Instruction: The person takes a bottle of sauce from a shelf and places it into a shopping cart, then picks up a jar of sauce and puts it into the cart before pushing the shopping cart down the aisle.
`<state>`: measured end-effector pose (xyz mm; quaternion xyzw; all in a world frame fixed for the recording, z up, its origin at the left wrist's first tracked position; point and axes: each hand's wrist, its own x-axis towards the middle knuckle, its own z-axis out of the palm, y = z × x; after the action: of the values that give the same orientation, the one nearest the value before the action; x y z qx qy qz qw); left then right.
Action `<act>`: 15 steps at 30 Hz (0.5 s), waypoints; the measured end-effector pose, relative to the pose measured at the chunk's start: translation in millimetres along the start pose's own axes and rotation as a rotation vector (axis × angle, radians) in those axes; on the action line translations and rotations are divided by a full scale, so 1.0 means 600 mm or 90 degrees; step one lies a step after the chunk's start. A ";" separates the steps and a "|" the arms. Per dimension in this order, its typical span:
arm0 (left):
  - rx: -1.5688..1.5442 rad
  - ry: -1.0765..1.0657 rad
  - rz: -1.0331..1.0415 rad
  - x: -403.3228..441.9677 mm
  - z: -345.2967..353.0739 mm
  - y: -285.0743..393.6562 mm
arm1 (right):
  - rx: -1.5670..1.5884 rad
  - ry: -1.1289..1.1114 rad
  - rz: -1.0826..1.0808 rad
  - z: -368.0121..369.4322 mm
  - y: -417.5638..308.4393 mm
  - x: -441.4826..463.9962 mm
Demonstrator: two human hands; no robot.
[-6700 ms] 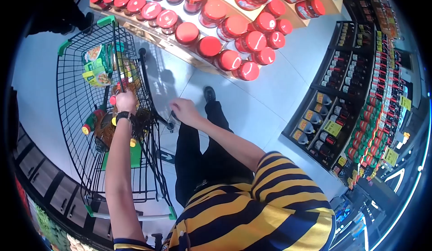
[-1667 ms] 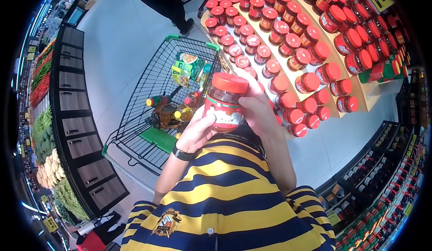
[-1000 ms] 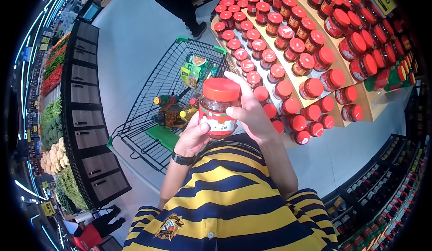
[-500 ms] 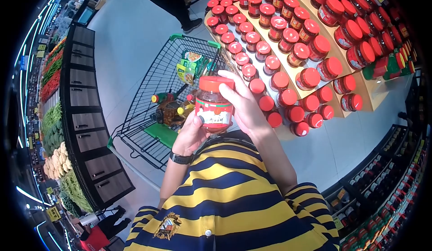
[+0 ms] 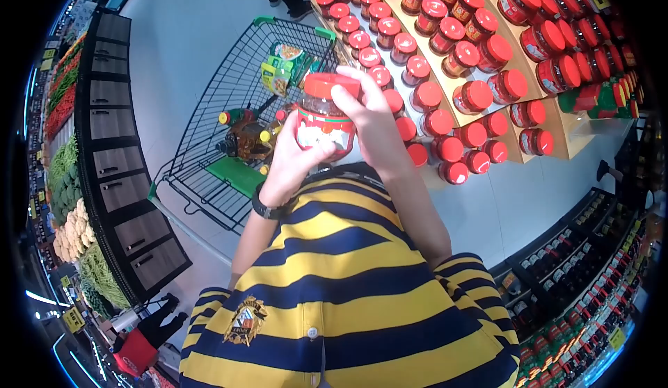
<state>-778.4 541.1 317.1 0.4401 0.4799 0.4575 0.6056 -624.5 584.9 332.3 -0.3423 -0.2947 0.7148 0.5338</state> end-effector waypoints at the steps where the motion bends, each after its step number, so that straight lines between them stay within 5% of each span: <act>1: -0.028 -0.025 -0.002 0.000 -0.004 0.004 | -0.041 -0.016 -0.012 -0.001 0.002 0.001; 7: -0.438 -0.268 -0.156 0.000 -0.035 -0.024 | 0.060 -0.230 0.000 -0.033 0.021 0.018; 15: -0.428 -0.309 -0.196 0.012 -0.043 -0.023 | 0.001 -0.193 -0.050 -0.039 0.031 0.022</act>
<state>-801.3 547.7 298.7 0.2370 0.2084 0.3761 0.8712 -618.9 594.2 301.5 -0.2181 -0.3843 0.7371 0.5113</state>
